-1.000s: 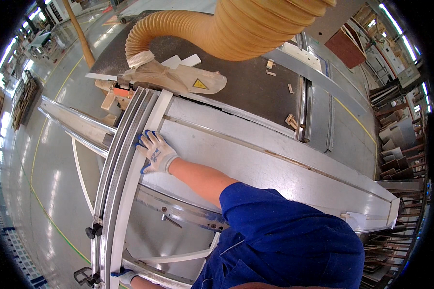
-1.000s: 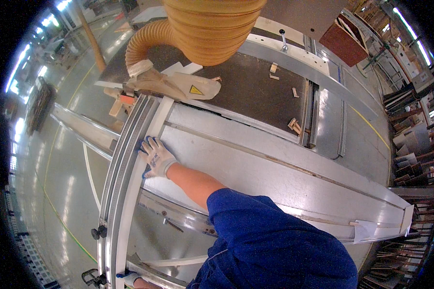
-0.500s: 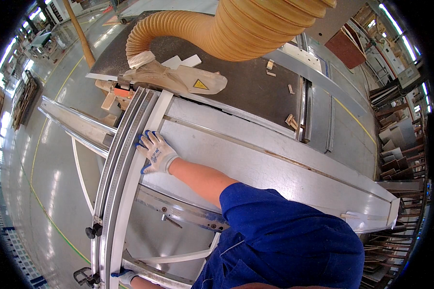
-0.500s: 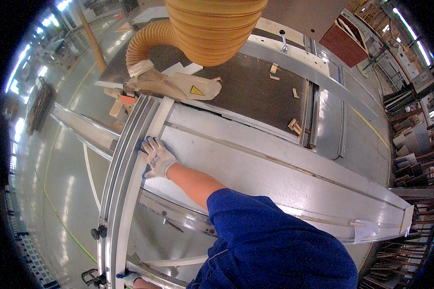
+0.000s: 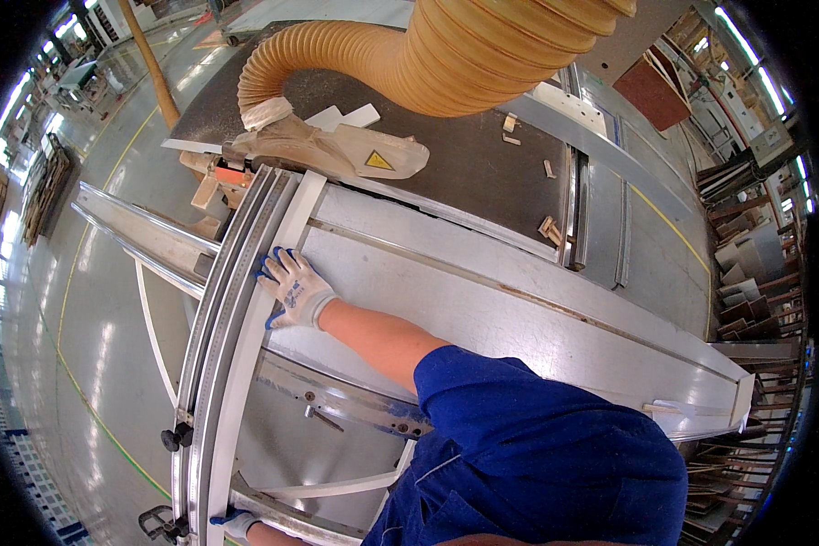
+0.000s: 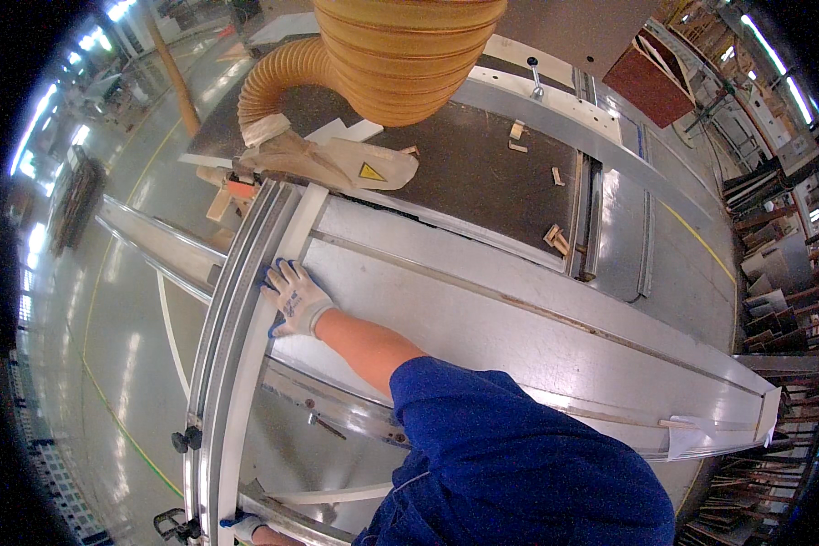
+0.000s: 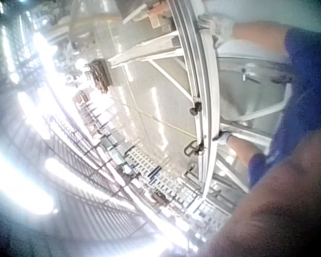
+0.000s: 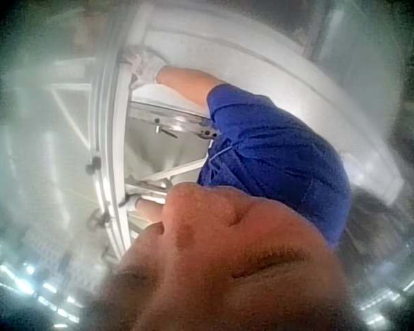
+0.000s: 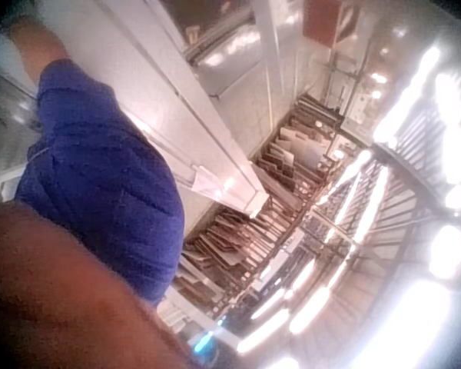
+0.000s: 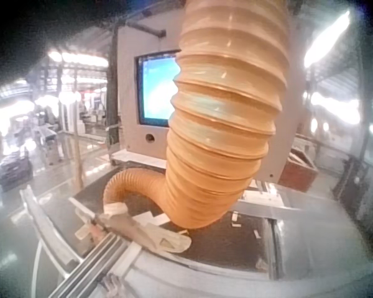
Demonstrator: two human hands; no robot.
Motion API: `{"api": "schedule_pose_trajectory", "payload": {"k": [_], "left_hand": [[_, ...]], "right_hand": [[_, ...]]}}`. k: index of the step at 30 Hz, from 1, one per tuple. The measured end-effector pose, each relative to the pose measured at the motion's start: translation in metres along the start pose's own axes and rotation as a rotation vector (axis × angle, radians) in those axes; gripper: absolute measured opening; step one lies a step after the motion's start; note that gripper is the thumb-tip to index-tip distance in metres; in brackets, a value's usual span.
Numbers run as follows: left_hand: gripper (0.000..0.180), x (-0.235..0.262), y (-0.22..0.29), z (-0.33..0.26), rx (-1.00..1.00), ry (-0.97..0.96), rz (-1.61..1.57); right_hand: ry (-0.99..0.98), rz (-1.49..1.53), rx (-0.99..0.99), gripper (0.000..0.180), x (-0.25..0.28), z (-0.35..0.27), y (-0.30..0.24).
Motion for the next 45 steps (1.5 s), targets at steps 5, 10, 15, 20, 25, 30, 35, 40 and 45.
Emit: {"api": "schedule_pose_trajectory", "payload": {"k": [5, 10, 15, 20, 25, 30, 35, 40, 45], "left_hand": [[0.077, 0.003, 0.002, 0.000, 0.002, -0.003, 0.001], [0.078, 0.007, 0.001, 0.000, 0.011, -0.006, -0.004], [0.079, 0.020, 0.006, -0.004, 0.018, -0.003, -0.018], [0.080, 0.053, 0.001, -0.015, 0.077, 0.004, -0.088], [0.078, 0.073, 0.012, -0.059, 0.102, -0.236, -0.259], [0.067, 0.093, 0.009, -0.057, 0.148, -0.180, -0.495], [0.076, 0.180, 0.010, -0.022, 0.253, -0.245, -0.465], [0.071, 0.230, 0.030, -0.064, 0.268, -0.089, -0.411], [0.057, 0.251, 0.115, -0.123, 0.068, -0.279, -0.665]], "right_hand": [[-0.012, -0.018, 0.018, 0.097, 0.000, 0.001, -0.004], [0.002, -0.018, 0.036, 0.094, 0.002, -0.009, -0.006], [0.008, -0.038, 0.049, 0.096, 0.000, -0.023, -0.006], [0.056, 0.039, 0.080, 0.101, -0.001, -0.048, -0.014], [0.098, -0.073, 0.196, 0.102, 0.013, -0.095, -0.034], [0.098, -0.010, 0.261, 0.098, 0.018, -0.136, -0.043], [0.042, -0.117, 0.280, 0.098, 0.009, -0.196, -0.056], [0.192, -0.032, 0.301, 0.093, 0.028, -0.264, -0.041], [0.562, -0.023, 0.366, 0.081, 0.079, -0.305, -0.046]]}}
Point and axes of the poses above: each hand's wrist, its own z-axis towards the middle knuckle, its own x-axis out of the back of the hand, y = z × x, the point moved 6 cm from there along z, towards the middle knuckle, and after that the axes turned 2 degrees about -z, right-handed, at the moved point
